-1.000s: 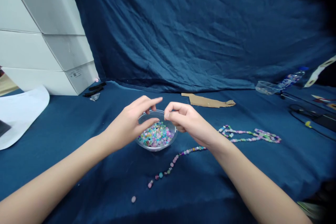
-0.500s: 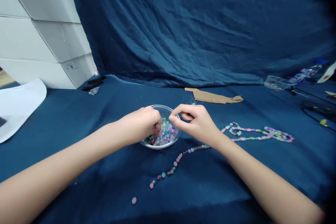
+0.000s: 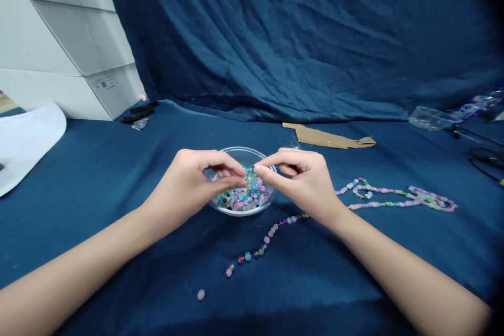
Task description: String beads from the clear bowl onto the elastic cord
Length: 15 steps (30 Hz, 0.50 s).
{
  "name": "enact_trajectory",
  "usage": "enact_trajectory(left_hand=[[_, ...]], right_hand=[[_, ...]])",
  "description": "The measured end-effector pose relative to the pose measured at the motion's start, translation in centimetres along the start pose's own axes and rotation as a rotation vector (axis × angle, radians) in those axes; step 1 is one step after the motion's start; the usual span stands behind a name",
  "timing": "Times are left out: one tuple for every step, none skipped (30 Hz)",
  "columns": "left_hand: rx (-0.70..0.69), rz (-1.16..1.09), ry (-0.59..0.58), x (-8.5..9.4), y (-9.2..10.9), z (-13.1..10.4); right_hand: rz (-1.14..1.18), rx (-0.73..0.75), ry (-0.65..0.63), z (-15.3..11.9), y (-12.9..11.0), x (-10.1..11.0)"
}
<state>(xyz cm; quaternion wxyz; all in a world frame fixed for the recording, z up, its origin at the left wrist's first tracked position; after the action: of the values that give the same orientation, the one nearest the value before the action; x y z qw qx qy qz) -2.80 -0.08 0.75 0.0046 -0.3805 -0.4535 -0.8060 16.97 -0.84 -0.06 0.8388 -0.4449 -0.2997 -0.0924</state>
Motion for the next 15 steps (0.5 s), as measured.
enact_trajectory(left_hand=[[-0.017,-0.032,0.012,-0.1,0.0,-0.1],[-0.034,-0.057,0.023,-0.1,0.0,-0.2],[-0.052,-0.074,0.035,-0.2,0.1,-0.3],[-0.068,-0.084,0.043,-0.2,0.2,-0.4],[-0.080,-0.091,0.050,-0.2,0.2,-0.4],[-0.087,-0.101,0.054,-0.2,0.3,-0.4],[-0.090,-0.114,0.054,-0.2,0.4,-0.4],[-0.092,-0.128,0.053,-0.2,0.5,-0.4],[-0.102,-0.140,0.051,-0.2,0.6,-0.4],[-0.118,-0.149,0.048,-0.2,0.8,-0.4],[-0.136,-0.160,0.043,-0.1,1.0,-0.4],[-0.152,-0.172,0.038,-0.1,1.2,-0.4],[-0.165,-0.185,0.036,-0.1,1.4,-0.4],[-0.171,-0.200,0.034,-0.2,1.5,-0.5],[-0.171,-0.217,0.035,-0.2,1.6,-0.6]], right_hand=[[-0.019,0.034,0.026,-0.2,-0.2,0.0],[-0.042,0.069,0.050,-0.3,-0.4,-0.1],[-0.067,0.103,0.071,-0.5,-0.6,-0.2],[-0.093,0.135,0.089,-0.7,-0.8,-0.2],[-0.118,0.165,0.106,-0.8,-1.0,-0.3],[-0.137,0.194,0.122,-1.0,-1.1,-0.3],[-0.151,0.221,0.137,-1.1,-1.3,-0.3],[-0.159,0.245,0.152,-1.2,-1.5,-0.3],[-0.162,0.264,0.168,-1.3,-1.6,-0.2],[-0.164,0.275,0.185,-1.4,-1.8,-0.1],[-0.166,0.278,0.202,-1.5,-1.9,0.0],[-0.169,0.279,0.220,-1.6,-2.1,0.1],[-0.172,0.280,0.236,-1.7,-2.2,0.3],[-0.175,0.285,0.251,-1.8,-2.4,0.4],[-0.174,0.296,0.263,-1.9,-2.6,0.5]])
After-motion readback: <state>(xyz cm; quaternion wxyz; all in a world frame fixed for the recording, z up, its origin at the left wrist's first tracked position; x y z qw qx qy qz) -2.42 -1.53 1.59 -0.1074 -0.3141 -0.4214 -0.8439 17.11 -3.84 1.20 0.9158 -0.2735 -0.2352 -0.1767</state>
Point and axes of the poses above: each hand's wrist, its own z-axis towards the middle knuckle, its own x-axis out of the back of the hand, y = z × x, the point moved 5 cm from there along z, towards the middle knuckle, and after that the axes turned 15 degrees about -y, right-handed, at the moved point
